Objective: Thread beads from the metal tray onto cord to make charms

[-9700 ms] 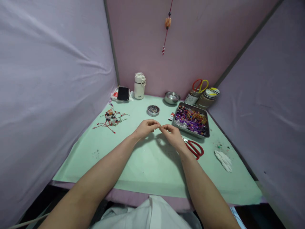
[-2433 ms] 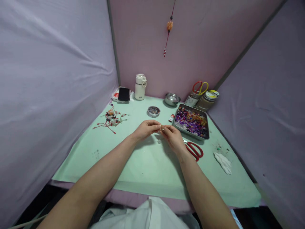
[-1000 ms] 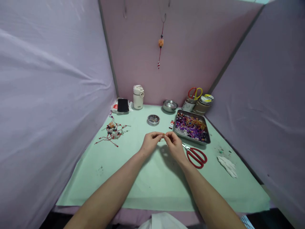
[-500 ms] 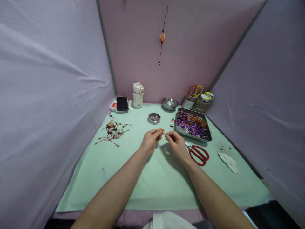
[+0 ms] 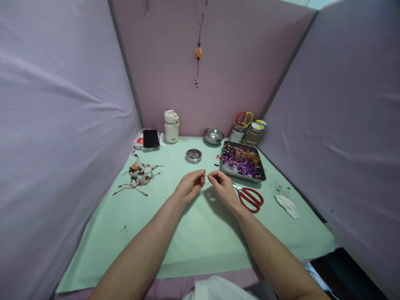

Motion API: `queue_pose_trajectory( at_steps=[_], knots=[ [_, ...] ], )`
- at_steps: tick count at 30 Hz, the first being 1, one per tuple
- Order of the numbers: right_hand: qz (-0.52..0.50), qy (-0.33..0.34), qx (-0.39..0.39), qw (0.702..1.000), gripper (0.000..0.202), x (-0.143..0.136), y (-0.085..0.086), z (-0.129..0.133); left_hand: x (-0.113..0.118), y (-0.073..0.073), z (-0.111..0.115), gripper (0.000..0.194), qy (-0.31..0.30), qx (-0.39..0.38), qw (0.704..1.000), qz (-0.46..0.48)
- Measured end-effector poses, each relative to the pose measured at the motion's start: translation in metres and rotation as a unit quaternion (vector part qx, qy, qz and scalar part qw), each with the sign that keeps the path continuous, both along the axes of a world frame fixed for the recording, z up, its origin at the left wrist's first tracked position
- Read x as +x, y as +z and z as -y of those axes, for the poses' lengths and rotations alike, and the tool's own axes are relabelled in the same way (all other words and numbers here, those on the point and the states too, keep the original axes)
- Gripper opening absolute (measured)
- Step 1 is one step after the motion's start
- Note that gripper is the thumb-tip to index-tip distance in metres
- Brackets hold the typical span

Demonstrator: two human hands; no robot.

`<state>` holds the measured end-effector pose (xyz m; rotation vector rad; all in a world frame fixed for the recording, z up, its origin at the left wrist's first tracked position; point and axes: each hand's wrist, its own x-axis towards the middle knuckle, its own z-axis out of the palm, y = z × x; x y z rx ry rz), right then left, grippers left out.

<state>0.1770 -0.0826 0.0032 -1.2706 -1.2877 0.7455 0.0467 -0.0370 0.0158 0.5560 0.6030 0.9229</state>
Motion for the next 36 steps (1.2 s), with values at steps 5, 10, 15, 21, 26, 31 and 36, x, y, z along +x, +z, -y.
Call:
queue_pose_trajectory(
  at_steps=[5, 10, 15, 21, 26, 31, 36],
  knots=[
    [0.000, 0.002, -0.008, 1.000, 0.022, -0.0006, 0.0006, -0.0001, -0.0010, -0.0012, 0.0009, 0.023, -0.001, 0.031, 0.999, -0.026],
    [-0.011, 0.003, -0.006, 1.000, 0.020, -0.0008, 0.0029, 0.0004, -0.0022, -0.0025, 0.0018, 0.031, -0.016, 0.049, 0.996, -0.068],
    [-0.020, -0.003, -0.006, 1.000, 0.027, 0.0018, 0.0061, 0.0023, -0.0010, -0.0040, 0.0032, 0.034, -0.012, 0.072, 0.991, -0.113],
    [-0.007, -0.008, 0.003, 1.000, 0.029, 0.0020, 0.0082, 0.0027, -0.0007, -0.0051, 0.0024, 0.031, -0.023, 0.099, 0.984, -0.147],
    [-0.013, 0.000, 0.016, 1.000, 0.021, 0.0020, 0.0049, 0.0009, 0.0007, -0.0050, 0.0044, 0.027, -0.011, 0.122, 0.977, -0.173],
    [-0.013, -0.009, 0.019, 1.000, 0.021, 0.0033, 0.0058, 0.0009, 0.0018, -0.0040, 0.0060, 0.027, 0.012, 0.154, 0.966, -0.208],
    [-0.011, -0.011, 0.024, 1.000, 0.022, 0.0049, 0.0052, 0.0009, 0.0015, -0.0008, 0.0075, 0.026, 0.029, 0.162, 0.961, -0.221]
  ],
)
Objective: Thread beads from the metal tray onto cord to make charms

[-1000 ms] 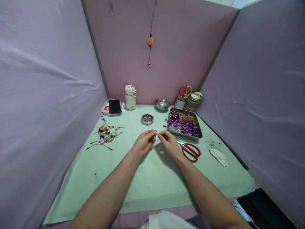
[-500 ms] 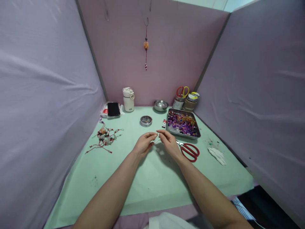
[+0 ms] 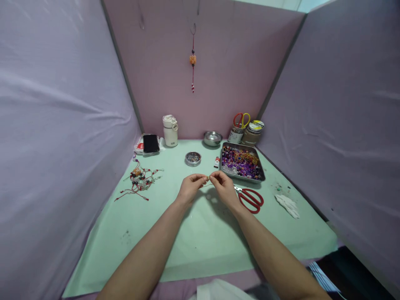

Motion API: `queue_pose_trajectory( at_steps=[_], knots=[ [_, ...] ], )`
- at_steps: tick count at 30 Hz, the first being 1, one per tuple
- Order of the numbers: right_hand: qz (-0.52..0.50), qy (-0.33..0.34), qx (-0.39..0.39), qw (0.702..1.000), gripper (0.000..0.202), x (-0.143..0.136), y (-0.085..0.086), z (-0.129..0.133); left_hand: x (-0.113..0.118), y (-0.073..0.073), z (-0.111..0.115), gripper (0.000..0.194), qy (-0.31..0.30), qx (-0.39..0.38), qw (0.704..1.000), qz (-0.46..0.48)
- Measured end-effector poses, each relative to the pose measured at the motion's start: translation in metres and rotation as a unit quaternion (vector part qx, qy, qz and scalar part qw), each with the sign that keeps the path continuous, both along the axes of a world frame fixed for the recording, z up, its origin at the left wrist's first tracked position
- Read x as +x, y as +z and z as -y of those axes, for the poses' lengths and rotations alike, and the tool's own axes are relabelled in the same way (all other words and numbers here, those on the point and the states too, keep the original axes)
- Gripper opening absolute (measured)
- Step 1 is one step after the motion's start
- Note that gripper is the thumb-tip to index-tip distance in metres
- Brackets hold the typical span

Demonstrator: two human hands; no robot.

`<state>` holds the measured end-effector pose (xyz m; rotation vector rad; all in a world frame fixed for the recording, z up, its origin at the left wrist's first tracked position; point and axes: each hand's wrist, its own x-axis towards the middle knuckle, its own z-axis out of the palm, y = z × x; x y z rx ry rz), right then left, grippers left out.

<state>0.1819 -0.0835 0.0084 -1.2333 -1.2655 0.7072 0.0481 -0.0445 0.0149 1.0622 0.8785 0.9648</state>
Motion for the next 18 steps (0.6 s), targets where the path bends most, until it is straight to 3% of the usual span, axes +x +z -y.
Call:
queue_pose_trajectory(
  at_steps=[18],
  knots=[
    [-0.016, -0.047, 0.003, 0.999, 0.021, 0.0047, -0.0028, -0.0011, -0.0012, -0.0059, -0.0046, 0.028, 0.008, -0.018, 1.000, -0.001]
  ],
)
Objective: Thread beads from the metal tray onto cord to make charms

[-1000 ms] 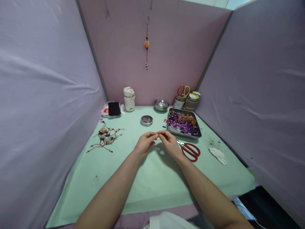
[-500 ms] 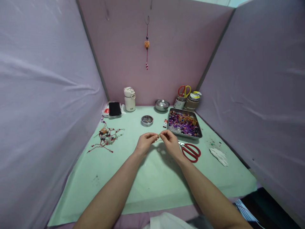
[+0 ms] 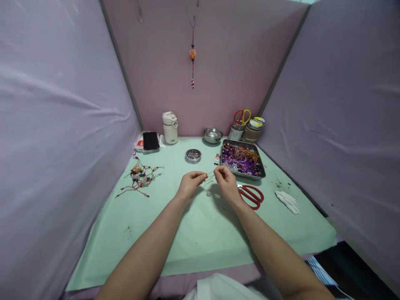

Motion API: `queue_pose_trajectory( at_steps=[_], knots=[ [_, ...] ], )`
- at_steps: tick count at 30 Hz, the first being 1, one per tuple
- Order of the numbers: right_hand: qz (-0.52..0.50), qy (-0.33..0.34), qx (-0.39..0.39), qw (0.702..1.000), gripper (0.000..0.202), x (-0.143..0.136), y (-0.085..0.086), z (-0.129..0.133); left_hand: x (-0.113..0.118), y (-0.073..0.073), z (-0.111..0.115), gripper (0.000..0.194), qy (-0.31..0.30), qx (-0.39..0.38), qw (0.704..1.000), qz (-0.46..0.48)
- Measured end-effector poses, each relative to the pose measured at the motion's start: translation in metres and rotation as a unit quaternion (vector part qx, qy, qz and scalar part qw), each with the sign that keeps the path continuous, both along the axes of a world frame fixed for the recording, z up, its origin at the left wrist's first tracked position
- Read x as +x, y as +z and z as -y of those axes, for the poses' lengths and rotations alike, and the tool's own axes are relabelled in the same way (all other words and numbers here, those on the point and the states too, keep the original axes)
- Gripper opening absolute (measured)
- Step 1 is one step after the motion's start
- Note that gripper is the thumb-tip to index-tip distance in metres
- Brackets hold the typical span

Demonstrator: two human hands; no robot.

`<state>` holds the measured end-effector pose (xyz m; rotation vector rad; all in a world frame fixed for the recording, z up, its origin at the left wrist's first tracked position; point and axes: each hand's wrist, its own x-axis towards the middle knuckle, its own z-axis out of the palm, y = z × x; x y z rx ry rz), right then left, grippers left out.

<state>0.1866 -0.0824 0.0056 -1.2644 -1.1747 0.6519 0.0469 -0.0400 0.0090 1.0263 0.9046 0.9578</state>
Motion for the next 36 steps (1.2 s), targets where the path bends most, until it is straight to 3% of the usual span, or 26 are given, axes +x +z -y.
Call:
queue_pose_trajectory(
  at_steps=[10, 17, 22, 36],
  knots=[
    [0.010, -0.030, 0.000, 1.000, 0.019, 0.0025, -0.0033, -0.0019, -0.0019, 0.0029, -0.0011, 0.026, 0.000, -0.018, 0.999, 0.026],
    [-0.018, -0.005, -0.009, 1.000, 0.020, 0.0051, -0.0065, -0.0050, -0.0064, 0.0035, -0.0026, 0.022, -0.089, -0.085, 0.991, 0.056],
    [-0.011, -0.018, -0.019, 1.000, 0.022, 0.0050, -0.0045, -0.0048, -0.0065, 0.0019, -0.0037, 0.013, -0.094, -0.130, 0.984, 0.075],
    [-0.010, 0.030, -0.017, 0.999, 0.019, 0.0012, -0.0056, -0.0046, -0.0050, 0.0012, -0.0035, 0.015, -0.102, -0.115, 0.986, 0.064]
  ],
)
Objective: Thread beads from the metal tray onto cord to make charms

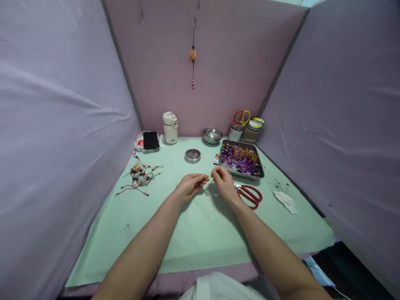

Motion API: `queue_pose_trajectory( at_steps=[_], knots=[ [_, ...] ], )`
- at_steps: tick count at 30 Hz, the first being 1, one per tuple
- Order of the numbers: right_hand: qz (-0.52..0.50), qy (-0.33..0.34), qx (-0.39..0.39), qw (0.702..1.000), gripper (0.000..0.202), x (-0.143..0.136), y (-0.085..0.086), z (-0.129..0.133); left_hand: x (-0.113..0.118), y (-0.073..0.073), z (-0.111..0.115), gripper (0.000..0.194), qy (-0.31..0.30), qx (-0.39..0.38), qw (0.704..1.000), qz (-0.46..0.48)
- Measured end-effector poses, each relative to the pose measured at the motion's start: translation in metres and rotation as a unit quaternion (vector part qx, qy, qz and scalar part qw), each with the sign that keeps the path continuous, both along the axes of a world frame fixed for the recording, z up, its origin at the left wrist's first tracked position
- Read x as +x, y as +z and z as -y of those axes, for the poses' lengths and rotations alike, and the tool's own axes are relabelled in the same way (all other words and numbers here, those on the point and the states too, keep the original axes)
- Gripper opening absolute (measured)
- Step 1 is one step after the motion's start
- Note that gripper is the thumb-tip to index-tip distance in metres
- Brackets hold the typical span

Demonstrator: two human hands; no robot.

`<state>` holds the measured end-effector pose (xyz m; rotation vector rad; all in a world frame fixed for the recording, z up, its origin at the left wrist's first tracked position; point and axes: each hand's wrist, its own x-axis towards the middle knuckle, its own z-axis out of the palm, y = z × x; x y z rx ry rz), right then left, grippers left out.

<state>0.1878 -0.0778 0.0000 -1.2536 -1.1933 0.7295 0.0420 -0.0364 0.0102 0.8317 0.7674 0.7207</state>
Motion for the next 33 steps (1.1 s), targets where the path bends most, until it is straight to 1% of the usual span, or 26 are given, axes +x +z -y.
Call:
queue_pose_trajectory(
  at_steps=[6, 13, 21, 27, 33],
  knots=[
    [-0.003, -0.002, 0.007, 1.000, 0.016, 0.0018, -0.0038, -0.0019, -0.0004, 0.0002, 0.0011, 0.020, 0.000, -0.002, 1.000, 0.002],
    [0.004, 0.004, 0.006, 1.000, 0.016, 0.0037, -0.0087, -0.0036, -0.0012, 0.0010, 0.0009, 0.019, -0.002, -0.008, 1.000, -0.002],
    [0.003, 0.001, 0.006, 1.000, 0.017, 0.0028, -0.0079, -0.0030, 0.0001, 0.0027, 0.0015, 0.017, -0.004, 0.004, 1.000, -0.014],
    [0.000, 0.005, 0.008, 1.000, 0.017, 0.0020, -0.0059, -0.0028, 0.0016, 0.0049, 0.0025, 0.013, 0.001, -0.005, 1.000, -0.018],
    [0.008, 0.014, 0.008, 1.000, 0.017, 0.0014, -0.0044, -0.0022, 0.0013, 0.0051, 0.0027, 0.015, -0.005, 0.002, 1.000, -0.026]
  ],
)
